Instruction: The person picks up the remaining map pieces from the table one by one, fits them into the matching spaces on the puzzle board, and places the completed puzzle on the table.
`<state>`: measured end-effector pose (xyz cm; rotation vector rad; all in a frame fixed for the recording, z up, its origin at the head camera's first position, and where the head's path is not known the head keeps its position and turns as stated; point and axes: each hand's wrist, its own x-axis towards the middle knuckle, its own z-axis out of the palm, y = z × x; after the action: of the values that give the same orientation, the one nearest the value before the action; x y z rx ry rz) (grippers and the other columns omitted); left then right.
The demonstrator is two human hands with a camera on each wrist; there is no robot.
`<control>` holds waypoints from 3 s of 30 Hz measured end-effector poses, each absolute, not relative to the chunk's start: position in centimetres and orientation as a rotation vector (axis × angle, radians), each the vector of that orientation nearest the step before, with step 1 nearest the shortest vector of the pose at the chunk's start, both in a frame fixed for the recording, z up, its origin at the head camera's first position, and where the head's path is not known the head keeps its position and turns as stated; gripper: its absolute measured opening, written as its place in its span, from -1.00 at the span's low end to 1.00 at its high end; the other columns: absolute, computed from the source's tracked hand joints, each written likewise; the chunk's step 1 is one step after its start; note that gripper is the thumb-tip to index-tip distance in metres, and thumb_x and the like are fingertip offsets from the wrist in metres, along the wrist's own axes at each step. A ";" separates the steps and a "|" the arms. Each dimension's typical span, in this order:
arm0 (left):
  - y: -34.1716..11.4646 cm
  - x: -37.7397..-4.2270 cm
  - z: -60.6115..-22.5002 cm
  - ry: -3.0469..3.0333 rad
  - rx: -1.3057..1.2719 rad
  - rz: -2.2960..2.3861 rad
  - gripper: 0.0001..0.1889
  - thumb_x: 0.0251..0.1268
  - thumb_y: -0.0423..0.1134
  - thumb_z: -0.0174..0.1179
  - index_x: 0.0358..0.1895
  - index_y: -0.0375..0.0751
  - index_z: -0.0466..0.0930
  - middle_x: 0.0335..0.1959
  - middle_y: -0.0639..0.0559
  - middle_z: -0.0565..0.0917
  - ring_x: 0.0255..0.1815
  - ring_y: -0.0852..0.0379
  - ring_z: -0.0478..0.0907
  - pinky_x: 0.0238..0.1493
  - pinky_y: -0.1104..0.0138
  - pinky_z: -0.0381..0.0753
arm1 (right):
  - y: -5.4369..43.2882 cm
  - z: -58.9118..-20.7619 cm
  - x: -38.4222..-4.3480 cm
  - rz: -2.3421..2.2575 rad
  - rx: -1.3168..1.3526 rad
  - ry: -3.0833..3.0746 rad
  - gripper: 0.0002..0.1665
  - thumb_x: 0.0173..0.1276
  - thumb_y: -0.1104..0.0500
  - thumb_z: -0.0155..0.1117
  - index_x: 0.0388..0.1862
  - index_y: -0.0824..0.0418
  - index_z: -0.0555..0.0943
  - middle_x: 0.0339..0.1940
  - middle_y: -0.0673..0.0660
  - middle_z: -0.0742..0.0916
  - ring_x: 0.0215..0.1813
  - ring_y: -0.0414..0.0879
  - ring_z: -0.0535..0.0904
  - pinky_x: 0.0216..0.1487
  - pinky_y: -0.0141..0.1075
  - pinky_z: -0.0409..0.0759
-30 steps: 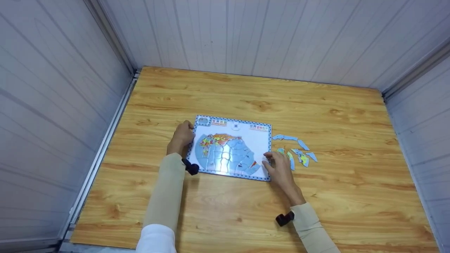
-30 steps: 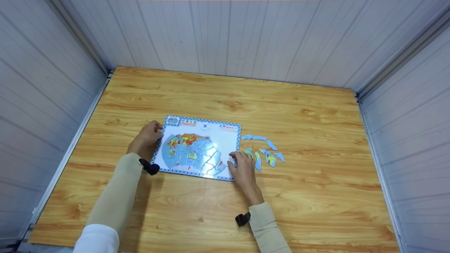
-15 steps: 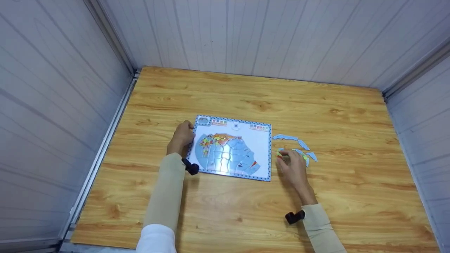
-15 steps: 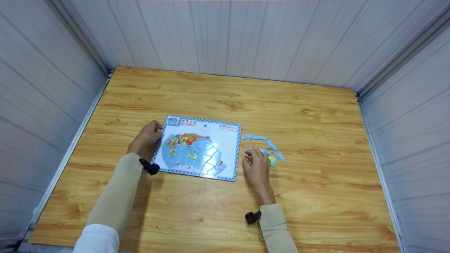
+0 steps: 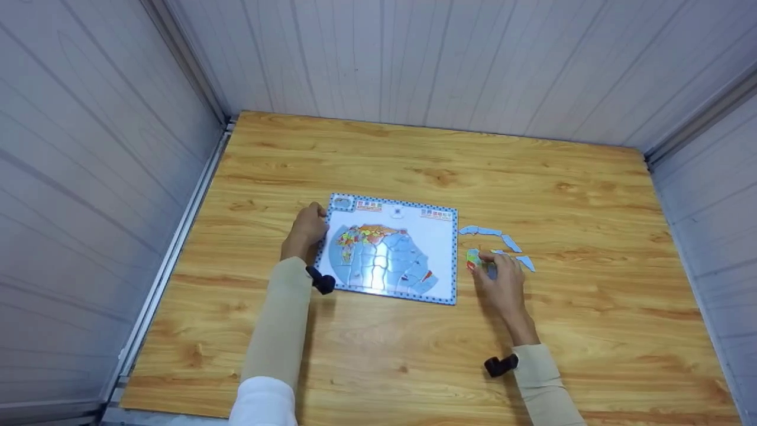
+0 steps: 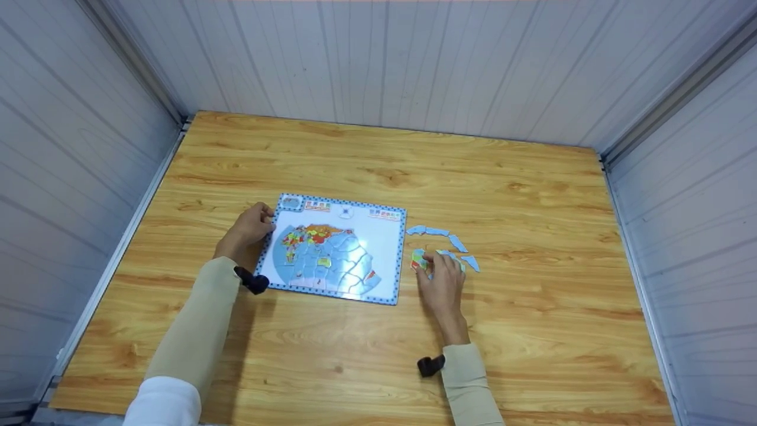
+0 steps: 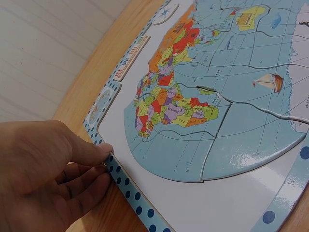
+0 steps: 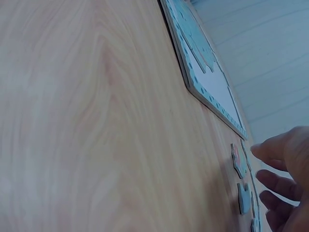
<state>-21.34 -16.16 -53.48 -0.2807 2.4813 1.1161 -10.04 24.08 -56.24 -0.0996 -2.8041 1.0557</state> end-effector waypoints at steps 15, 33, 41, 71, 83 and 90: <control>-16.1 -21.3 -53.4 2.474 -0.278 1.139 -0.68 0.38 -0.40 -0.12 0.17 -0.28 0.30 0.12 -0.22 0.43 0.10 -0.09 0.40 0.18 0.08 0.42 | 26.3 -55.9 -10.1 1.038 -0.223 -2.829 -0.60 0.24 0.16 0.35 0.03 0.29 0.57 0.06 0.28 0.60 0.05 0.20 0.39 0.16 0.12 0.21; -16.0 -21.4 -53.3 2.462 -0.298 1.126 -0.67 0.36 -0.41 -0.11 0.17 -0.27 0.29 0.12 -0.22 0.43 0.07 -0.08 0.40 0.16 0.10 0.43 | 28.3 -55.7 -9.8 0.896 -0.493 -2.929 -0.50 0.26 0.14 0.30 0.15 0.28 0.50 0.18 0.34 0.50 0.24 0.27 0.24 0.19 0.15 0.13; -16.0 -21.4 -53.1 2.425 -0.340 1.135 -0.67 0.39 -0.39 -0.12 0.18 -0.24 0.29 0.13 -0.21 0.43 0.10 -0.08 0.41 0.17 0.10 0.44 | 28.8 -55.3 -9.7 0.849 -0.533 -2.996 -0.49 0.29 0.07 0.28 0.15 0.28 0.48 0.20 0.32 0.50 0.25 0.27 0.22 0.22 0.14 0.11; -16.1 -21.2 -53.3 2.449 -0.309 1.137 -0.68 0.39 -0.38 -0.11 0.17 -0.24 0.30 0.09 -0.20 0.43 0.07 -0.09 0.40 0.12 0.10 0.45 | 29.0 -55.0 -10.0 0.828 -0.502 -3.017 -0.56 0.27 0.10 0.31 0.07 0.29 0.56 0.06 0.33 0.57 0.10 0.24 0.30 0.13 0.10 0.16; -16.0 -21.2 -53.2 2.456 -0.295 1.133 -0.66 0.38 -0.39 -0.14 0.19 -0.25 0.29 0.10 -0.21 0.43 0.06 -0.08 0.39 0.13 0.09 0.44 | 29.2 -55.1 -10.0 0.877 -0.493 -3.009 -0.54 0.28 0.09 0.29 0.08 0.31 0.50 0.07 0.32 0.57 0.14 0.25 0.31 0.09 0.11 0.14; -16.1 -21.1 -53.2 2.451 -0.304 1.135 -0.67 0.40 -0.38 -0.13 0.19 -0.23 0.28 0.09 -0.20 0.43 0.07 -0.08 0.40 0.12 0.10 0.45 | 29.1 -55.2 -9.9 0.901 -0.492 -2.968 -0.51 0.27 0.12 0.31 0.11 0.31 0.47 -0.01 0.27 0.61 0.08 0.20 0.36 0.08 0.09 0.15</control>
<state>-21.11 -16.05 -53.24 -0.3041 2.4505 1.1351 -9.88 29.12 -55.23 -0.4919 -2.9682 0.9010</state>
